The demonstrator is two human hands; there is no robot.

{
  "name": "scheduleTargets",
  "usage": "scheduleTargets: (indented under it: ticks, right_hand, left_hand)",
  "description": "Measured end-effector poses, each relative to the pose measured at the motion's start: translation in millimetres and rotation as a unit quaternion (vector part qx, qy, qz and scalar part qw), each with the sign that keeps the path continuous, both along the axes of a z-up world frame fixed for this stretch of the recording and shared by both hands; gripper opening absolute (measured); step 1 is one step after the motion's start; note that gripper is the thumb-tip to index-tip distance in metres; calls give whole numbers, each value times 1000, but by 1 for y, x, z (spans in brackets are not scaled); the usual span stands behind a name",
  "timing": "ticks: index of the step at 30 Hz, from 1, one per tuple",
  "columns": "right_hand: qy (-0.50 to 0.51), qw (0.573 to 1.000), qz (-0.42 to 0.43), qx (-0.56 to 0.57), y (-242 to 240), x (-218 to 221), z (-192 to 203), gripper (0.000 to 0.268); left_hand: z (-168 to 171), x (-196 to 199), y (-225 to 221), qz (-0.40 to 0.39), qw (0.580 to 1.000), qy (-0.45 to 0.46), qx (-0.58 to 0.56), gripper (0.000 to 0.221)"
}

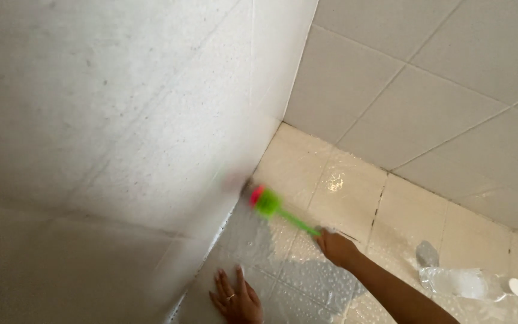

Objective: Scrubbing bathroom floor tiles with a cleaning brush and water.

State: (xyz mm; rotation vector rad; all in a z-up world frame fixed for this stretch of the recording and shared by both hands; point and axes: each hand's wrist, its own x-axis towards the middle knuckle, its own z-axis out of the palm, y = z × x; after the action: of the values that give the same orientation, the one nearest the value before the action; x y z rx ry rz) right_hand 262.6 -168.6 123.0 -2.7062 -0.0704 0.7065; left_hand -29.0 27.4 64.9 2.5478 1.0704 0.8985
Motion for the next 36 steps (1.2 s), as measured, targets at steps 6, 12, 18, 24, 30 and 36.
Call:
scheduleTargets:
  ticks: [6, 12, 18, 24, 30, 36]
  right_hand:
    - [-103, 994, -32, 24, -29, 63, -148, 63]
    - [-35, 990, 106, -84, 9, -36, -84, 60]
    - [-30, 990, 99, -93, 56, 54, -32, 58]
    - [-52, 996, 64, -13, 40, 58, -71, 60]
    - [-91, 995, -30, -38, -57, -12, -67, 61]
    - [-57, 993, 5, -99, -117, -14, -91, 59]
  left_hand:
    - [-2, -1, -2, 8, 999, 29, -15, 45]
    - [1, 4, -1, 10, 1000, 4, -16, 44]
    - [-2, 5, -6, 21, 1000, 13, -14, 43]
    - [-12, 7, -4, 17, 999, 24, -19, 45]
    - [-1, 2, -5, 12, 1000, 24, 2, 46]
    - [-27, 10, -4, 9, 998, -43, 41, 43]
